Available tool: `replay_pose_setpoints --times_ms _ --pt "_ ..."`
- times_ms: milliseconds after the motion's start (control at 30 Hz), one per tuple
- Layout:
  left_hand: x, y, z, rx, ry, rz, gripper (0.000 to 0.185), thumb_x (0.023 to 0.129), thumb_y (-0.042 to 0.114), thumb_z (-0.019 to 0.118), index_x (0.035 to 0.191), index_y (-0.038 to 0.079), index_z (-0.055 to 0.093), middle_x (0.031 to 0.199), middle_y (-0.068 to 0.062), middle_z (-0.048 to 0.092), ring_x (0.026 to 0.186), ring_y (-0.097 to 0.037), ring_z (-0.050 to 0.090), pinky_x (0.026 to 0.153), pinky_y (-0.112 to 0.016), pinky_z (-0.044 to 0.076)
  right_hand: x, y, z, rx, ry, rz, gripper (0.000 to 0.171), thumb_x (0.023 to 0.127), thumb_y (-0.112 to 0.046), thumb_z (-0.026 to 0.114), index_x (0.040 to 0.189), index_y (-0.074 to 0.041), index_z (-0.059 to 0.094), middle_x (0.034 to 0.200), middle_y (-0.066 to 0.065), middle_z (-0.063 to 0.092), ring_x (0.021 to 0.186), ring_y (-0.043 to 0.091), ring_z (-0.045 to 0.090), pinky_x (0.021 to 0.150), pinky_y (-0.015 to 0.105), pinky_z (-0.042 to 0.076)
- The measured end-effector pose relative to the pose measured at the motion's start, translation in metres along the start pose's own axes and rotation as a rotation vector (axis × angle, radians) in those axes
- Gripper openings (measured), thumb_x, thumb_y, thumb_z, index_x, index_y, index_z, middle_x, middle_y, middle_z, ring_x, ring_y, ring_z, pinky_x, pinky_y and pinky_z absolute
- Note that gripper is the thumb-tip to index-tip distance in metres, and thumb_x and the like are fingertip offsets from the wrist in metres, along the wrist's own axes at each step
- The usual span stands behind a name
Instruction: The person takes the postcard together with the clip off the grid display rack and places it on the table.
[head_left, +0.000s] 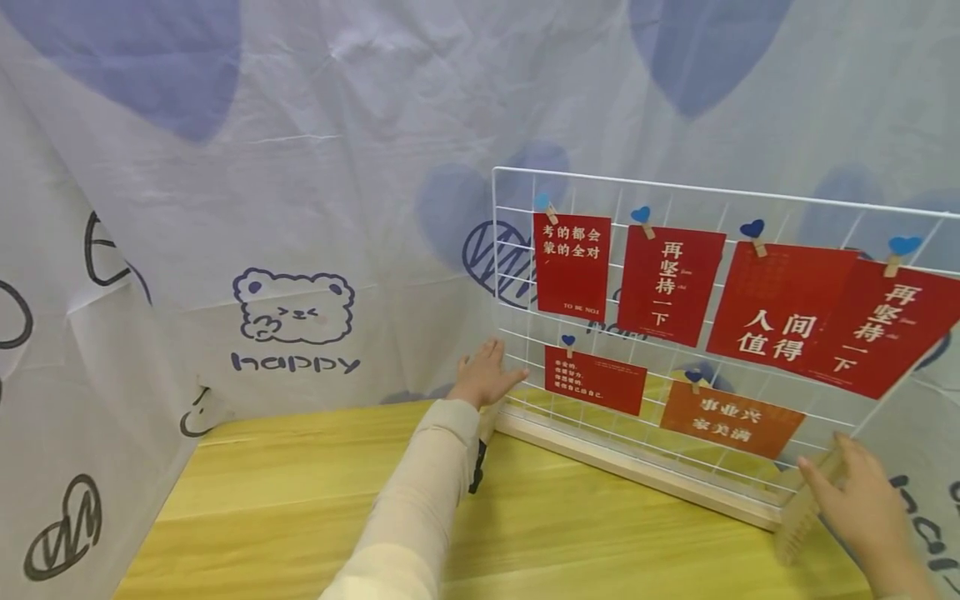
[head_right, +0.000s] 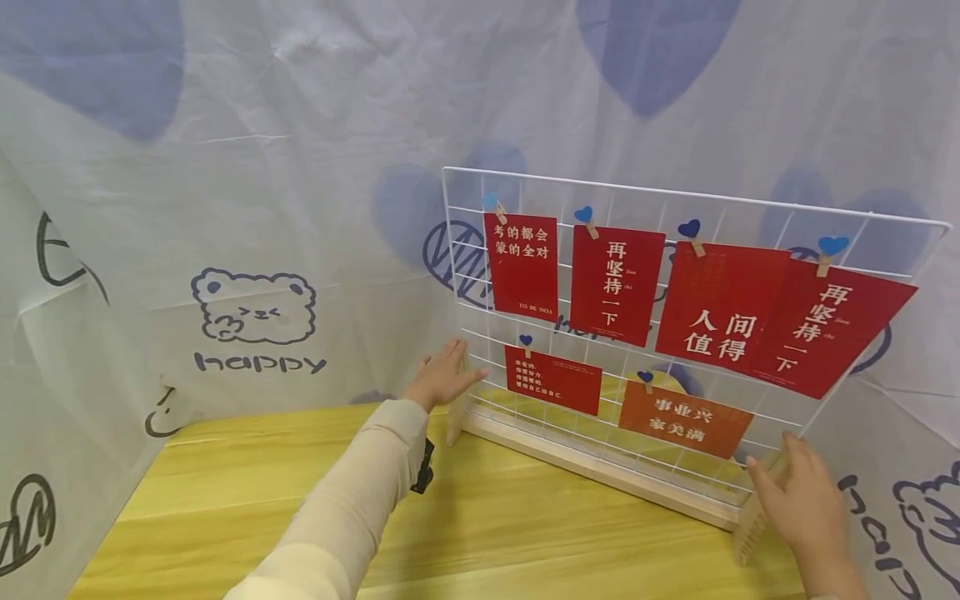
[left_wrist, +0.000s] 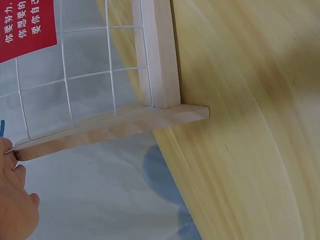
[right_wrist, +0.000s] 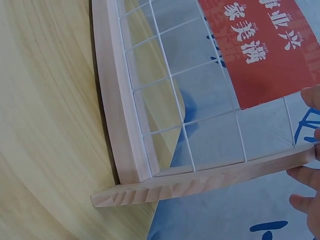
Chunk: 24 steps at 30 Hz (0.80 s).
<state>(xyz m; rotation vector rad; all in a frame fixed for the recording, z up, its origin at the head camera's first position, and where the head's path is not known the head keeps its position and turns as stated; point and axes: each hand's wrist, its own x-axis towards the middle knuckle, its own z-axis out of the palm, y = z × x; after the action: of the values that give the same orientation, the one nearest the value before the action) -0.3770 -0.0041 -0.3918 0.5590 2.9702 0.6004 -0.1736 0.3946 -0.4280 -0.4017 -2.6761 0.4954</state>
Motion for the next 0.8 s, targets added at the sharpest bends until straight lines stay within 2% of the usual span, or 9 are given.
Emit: replay_pose_setpoints --times_ms 167,333,400,633,800 --pt "0.001 -0.002 0.000 0.017 0.023 0.015 0.076 0.083 0.056 0.038 0.136 0.004 0.021 0.141 -0.010 0.018 0.128 -0.023 0.014 0.100 -0.049 0.009 0.009 0.018 0.010 -0.005 0.000 0.006 0.069 0.088 -0.040 0.041 0.127 0.014 0.022 0.120 0.038 0.027 0.105 0.053 0.027 0.080 0.064 0.022" --pt "-0.001 0.000 -0.003 0.035 0.016 0.007 0.069 0.086 0.049 0.039 0.135 0.004 0.024 0.140 -0.009 0.020 0.128 -0.021 0.016 0.101 -0.045 0.009 0.017 0.040 0.024 -0.040 -0.011 0.039 0.073 0.087 -0.048 0.039 0.129 0.010 0.022 0.123 0.036 0.029 0.102 0.053 0.031 0.080 0.064 0.024" --pt "0.000 0.000 -0.001 0.034 0.017 0.011 0.067 0.087 0.048 0.039 0.135 0.005 0.024 0.140 -0.009 0.021 0.127 -0.021 0.017 0.101 -0.045 0.010 0.015 0.036 0.021 -0.026 -0.020 0.051 0.072 0.087 -0.047 0.039 0.130 0.009 0.022 0.122 0.036 0.030 0.102 0.053 0.032 0.080 0.064 0.024" --pt "0.001 -0.002 0.001 0.015 0.039 0.013 0.065 0.087 0.047 0.037 0.135 0.004 0.025 0.139 -0.009 0.023 0.127 -0.023 0.019 0.100 -0.045 0.013 0.001 0.000 -0.003 0.075 -0.009 0.025 0.063 0.089 -0.035 0.041 0.127 0.012 0.023 0.123 0.037 0.026 0.106 0.054 0.027 0.084 0.062 0.022" --pt "0.000 -0.001 0.002 -0.020 0.046 0.014 0.065 0.087 0.046 0.037 0.135 0.004 0.024 0.139 -0.009 0.021 0.127 -0.023 0.019 0.100 -0.046 0.013 -0.001 -0.005 -0.007 0.088 -0.007 0.020 0.062 0.089 -0.033 0.041 0.127 0.013 0.024 0.121 0.038 0.028 0.105 0.054 0.028 0.082 0.063 0.023"
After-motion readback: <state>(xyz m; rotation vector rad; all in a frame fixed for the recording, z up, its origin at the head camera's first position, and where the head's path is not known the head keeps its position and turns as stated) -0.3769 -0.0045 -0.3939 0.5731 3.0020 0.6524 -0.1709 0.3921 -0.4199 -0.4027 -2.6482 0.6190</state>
